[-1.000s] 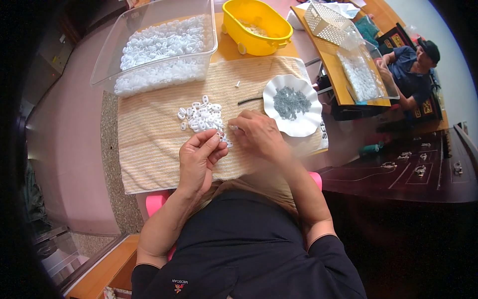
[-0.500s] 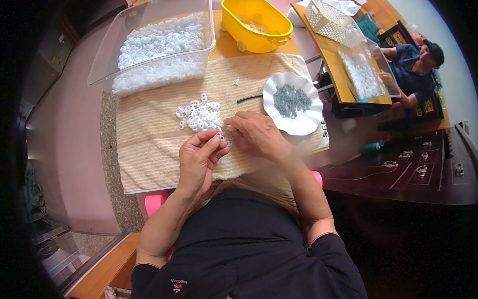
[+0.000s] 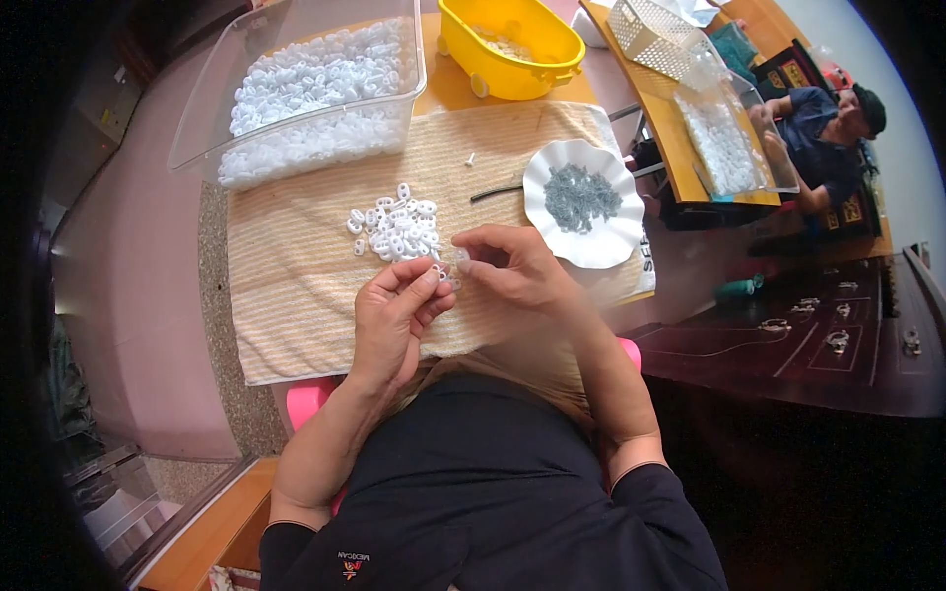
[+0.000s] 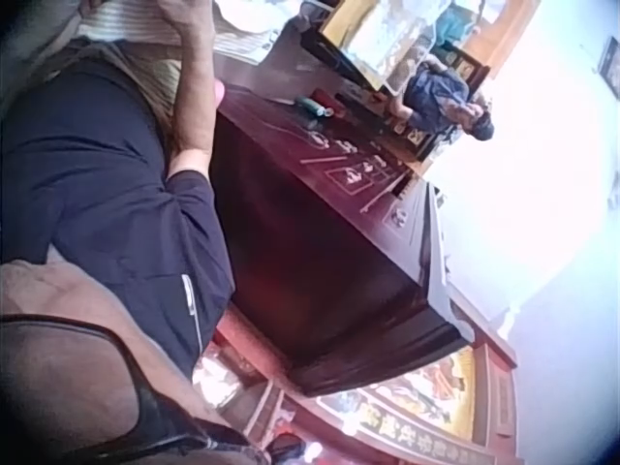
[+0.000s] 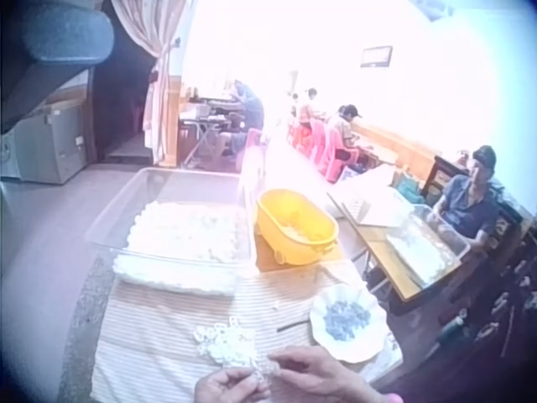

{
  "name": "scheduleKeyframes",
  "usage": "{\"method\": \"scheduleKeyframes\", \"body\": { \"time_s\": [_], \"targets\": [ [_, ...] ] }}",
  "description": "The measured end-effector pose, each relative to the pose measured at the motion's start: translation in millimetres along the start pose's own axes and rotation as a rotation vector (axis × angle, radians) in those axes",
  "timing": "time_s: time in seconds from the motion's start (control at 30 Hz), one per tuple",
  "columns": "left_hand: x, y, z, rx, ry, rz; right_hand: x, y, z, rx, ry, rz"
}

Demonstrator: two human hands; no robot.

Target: Assembling small plastic components by inserting metal pins manually.

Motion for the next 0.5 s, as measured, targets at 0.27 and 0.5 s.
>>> {"method": "scheduleKeyframes", "body": {
  "time_s": [0.27,0.5],
  "targets": [
    [0,-1,1,0.006,0.022,0.002,-2,-3,-13,-0.320,-0.102,0.081],
    [1,-2,0,0.005,0.029,0.001,-1,-7,-11,-0.404,-0.091,0.138]
  ]
}}
Point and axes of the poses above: each hand's wrist, its own x-axis away from the middle knuckle, its own y-axis out of the back of the hand, z = x × y, the point moved 7 cm from there along -x, towards the middle knuckle, and after that the axes turned 14 degrees about -y, right-handed, at the moved point
